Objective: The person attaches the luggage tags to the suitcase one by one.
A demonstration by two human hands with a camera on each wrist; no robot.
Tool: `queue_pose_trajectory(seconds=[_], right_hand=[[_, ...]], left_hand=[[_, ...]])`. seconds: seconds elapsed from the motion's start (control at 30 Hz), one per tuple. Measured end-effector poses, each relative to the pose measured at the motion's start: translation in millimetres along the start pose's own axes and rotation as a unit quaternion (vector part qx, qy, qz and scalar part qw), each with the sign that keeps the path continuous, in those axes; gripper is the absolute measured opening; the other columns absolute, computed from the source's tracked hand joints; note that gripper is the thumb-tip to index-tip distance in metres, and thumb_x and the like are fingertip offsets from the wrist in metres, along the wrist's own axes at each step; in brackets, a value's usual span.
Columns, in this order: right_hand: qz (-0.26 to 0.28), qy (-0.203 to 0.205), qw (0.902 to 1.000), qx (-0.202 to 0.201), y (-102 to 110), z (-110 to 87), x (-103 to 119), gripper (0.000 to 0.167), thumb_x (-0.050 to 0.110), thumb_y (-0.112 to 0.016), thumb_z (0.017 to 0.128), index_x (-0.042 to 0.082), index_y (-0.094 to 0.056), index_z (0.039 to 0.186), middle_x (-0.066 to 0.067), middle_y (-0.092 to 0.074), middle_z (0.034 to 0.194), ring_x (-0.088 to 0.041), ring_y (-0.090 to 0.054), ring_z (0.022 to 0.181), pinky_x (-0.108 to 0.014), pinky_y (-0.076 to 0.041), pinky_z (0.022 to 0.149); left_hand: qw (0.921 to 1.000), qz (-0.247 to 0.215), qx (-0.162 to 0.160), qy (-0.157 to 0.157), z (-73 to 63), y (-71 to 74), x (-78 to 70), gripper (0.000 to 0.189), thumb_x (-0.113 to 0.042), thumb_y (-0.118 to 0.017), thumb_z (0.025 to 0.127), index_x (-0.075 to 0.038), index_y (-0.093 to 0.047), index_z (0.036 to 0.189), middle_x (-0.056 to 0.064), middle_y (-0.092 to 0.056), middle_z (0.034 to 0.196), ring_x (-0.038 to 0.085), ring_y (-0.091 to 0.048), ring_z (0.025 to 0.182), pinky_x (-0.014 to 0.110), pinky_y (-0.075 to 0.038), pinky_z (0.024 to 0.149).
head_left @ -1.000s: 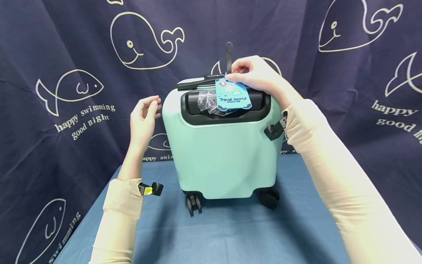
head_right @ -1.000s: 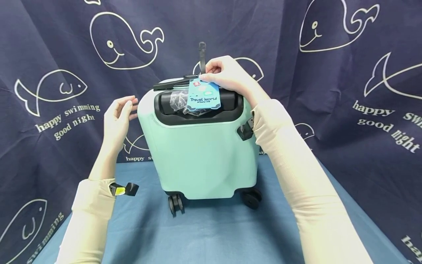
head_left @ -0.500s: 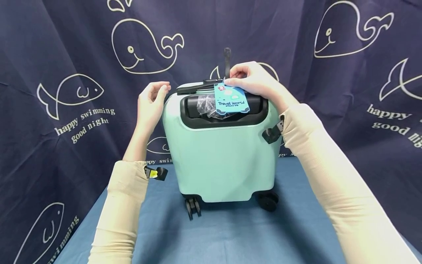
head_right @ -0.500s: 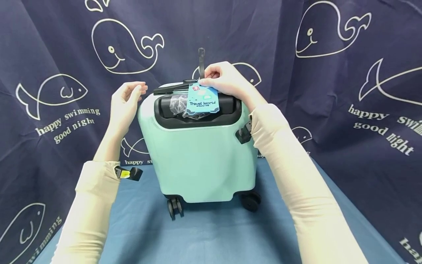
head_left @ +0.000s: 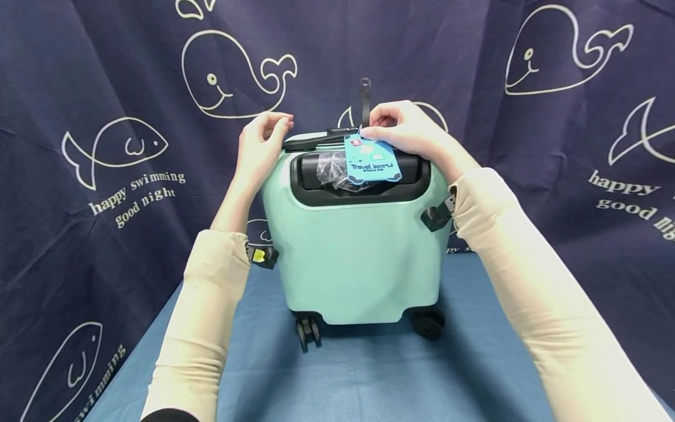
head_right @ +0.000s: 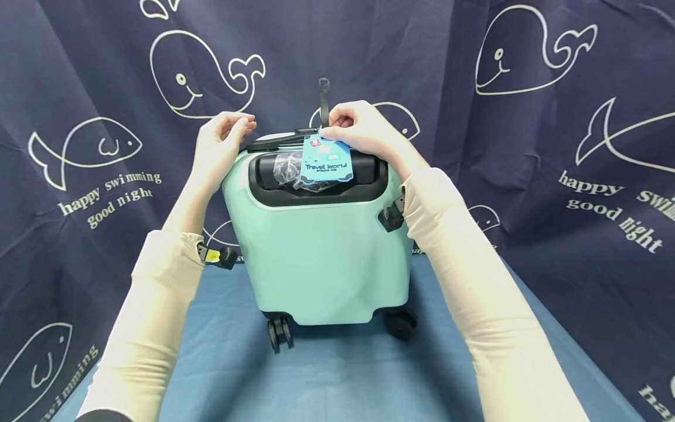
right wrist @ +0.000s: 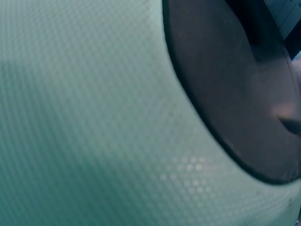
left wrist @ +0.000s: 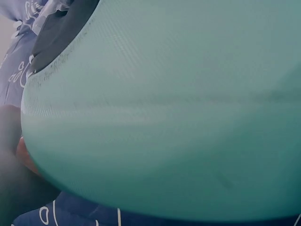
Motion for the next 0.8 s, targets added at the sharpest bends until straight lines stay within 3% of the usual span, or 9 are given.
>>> queue_pose_trajectory(seconds=[0.37,0.6,0.8], right_hand=[[0.014,-0.003,0.9999,-0.004,1,-0.1,-1,0.019,0.022,-0.066,0.085,0.004,-0.061,0.084,0.007,-0.052,0.070,-0.009,-0.047,0.070,-0.020,-0.034,0.069],[0.019,0.001,0.9998,-0.004,-1,-0.7,0,0.018,0.022,-0.067,0.085,0.005,-0.061,0.082,0.007,-0.053,0.070,-0.010,-0.047,0.070,-0.020,-0.034,0.069],[0.015,0.003,0.9999,0.000,-1,0.7,1,0.019,0.023,-0.066,0.086,0.004,-0.061,0.083,0.005,-0.052,0.072,-0.012,-0.047,0.073,-0.021,-0.033,0.069]], left_hand=[[0.9994,0.004,0.030,0.019,25.4,-24.9,-16.0,0.023,-0.019,-0.052,0.095,-0.006,-0.067,0.106,0.008,-0.071,0.097,0.006,-0.065,0.085,0.016,-0.045,0.080],[0.9972,0.036,0.061,0.023,31.6,-41.2,-23.2,0.025,-0.020,-0.050,0.095,-0.007,-0.069,0.105,0.008,-0.072,0.097,0.010,-0.067,0.091,0.015,-0.045,0.081],[0.9962,0.031,0.074,0.033,37.3,-55.1,-27.8,0.026,-0.020,-0.049,0.096,-0.005,-0.070,0.104,0.009,-0.072,0.098,0.009,-0.068,0.091,0.014,-0.045,0.079]])
Point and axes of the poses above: each hand's wrist, its own z-axis towards the middle knuckle, its own y-axis out of the back of the hand, x = y × z, the point moved 7 cm from there along z, towards the middle knuckle
